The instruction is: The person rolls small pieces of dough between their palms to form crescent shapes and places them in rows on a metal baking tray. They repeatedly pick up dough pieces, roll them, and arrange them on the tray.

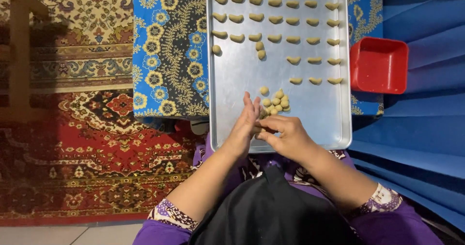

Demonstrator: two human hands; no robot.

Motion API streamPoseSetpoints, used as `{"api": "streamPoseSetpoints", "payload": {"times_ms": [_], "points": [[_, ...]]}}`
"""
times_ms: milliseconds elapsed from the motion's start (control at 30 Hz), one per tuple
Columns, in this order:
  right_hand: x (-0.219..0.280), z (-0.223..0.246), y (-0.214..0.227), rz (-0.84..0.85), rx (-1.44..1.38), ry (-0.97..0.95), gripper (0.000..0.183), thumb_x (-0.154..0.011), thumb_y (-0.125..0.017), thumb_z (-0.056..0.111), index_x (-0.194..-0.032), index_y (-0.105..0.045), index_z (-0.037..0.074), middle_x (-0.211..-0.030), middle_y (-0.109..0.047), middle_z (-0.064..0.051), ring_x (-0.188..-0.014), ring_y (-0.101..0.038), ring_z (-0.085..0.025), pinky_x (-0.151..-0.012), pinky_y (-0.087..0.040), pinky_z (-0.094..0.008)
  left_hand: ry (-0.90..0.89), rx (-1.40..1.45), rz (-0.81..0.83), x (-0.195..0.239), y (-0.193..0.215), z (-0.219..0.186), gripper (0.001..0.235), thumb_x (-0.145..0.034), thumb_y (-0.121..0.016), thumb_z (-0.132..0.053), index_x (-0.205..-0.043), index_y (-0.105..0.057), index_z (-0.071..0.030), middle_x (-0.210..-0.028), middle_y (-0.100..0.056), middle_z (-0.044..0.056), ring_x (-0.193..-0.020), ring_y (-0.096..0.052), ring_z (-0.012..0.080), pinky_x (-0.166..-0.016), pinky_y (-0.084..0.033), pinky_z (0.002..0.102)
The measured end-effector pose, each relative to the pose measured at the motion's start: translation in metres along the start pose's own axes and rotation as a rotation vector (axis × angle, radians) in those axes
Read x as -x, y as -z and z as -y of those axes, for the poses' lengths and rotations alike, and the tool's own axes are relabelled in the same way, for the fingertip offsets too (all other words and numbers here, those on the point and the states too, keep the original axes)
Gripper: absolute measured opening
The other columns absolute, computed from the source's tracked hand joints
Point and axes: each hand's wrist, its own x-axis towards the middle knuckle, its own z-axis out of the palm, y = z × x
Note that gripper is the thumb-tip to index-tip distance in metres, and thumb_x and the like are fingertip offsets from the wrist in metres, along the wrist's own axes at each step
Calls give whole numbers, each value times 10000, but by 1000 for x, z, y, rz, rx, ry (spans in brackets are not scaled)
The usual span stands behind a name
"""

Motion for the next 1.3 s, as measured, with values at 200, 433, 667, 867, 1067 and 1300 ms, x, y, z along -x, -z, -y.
{"api": "streamPoseSetpoints", "payload": {"times_ms": [200, 433, 667, 867, 1067, 1300], "points": [[7, -16, -13, -132, 4, 23, 89, -868, -793, 37, -955, -808, 49, -790, -763, -93, -696, -748, -261, -560, -590, -334, -82, -191, -9, -1, 6, 21, 784, -1086, -202, -524, -1602, 167, -63, -1644, -98, 322, -1497, -148, 490, -1192, -159, 611], [17, -41, -27, -172, -21, 35, 125, -858, -775, 1, -955, -829, 58, -742, -758, -81, -635, -729, -239, -543, -577, -304, -183, -350, -180, 0, 5, 48, 651, -1118, -224, -350, -1606, 2, 17, -1579, -313, 331, -1427, -369, 460, -1168, -308, 567], [20, -51, -31, -158, -68, -85, 155, -817, -763, -45, -926, -824, 46, -726, -744, -107, -617, -684, -212, -521, -553, -303, -111, -315, -185, 3, 2, 30, 742, -1099, -245, -432, -1599, 62, 23, -1595, -201, 377, -1446, -275, 522, -1177, -258, 597], [5, -42, -7, -213, -58, -110, 192, -789, -854, 56, -974, -800, 51, -836, -751, -115, -723, -688, -194, -599, -568, -274, -116, -161, -258, -1, 7, 21, 811, -1096, -281, -480, -1592, 138, 5, -1627, 34, 372, -1472, -64, 563, -1192, -120, 629], [-2, -92, -1, -321, 30, -235, 224, -798, -907, 184, -993, -810, 132, -829, -707, -39, -752, -662, -118, -645, -530, -223, -61, -100, -431, -5, 18, 34, 818, -1092, -343, -475, -1605, 63, 17, -1647, 22, 334, -1500, -55, 523, -1199, -126, 612], [-46, -112, -27, -268, 153, -113, 224, -771, -903, 129, -974, -811, 104, -828, -698, -86, -805, -716, -279, -696, -587, -350, -48, -53, -536, -5, 9, 17, 811, -1095, -375, -436, -1594, 42, 49, -1641, 11, 344, -1512, -19, 497, -1187, -92, 631]]}}
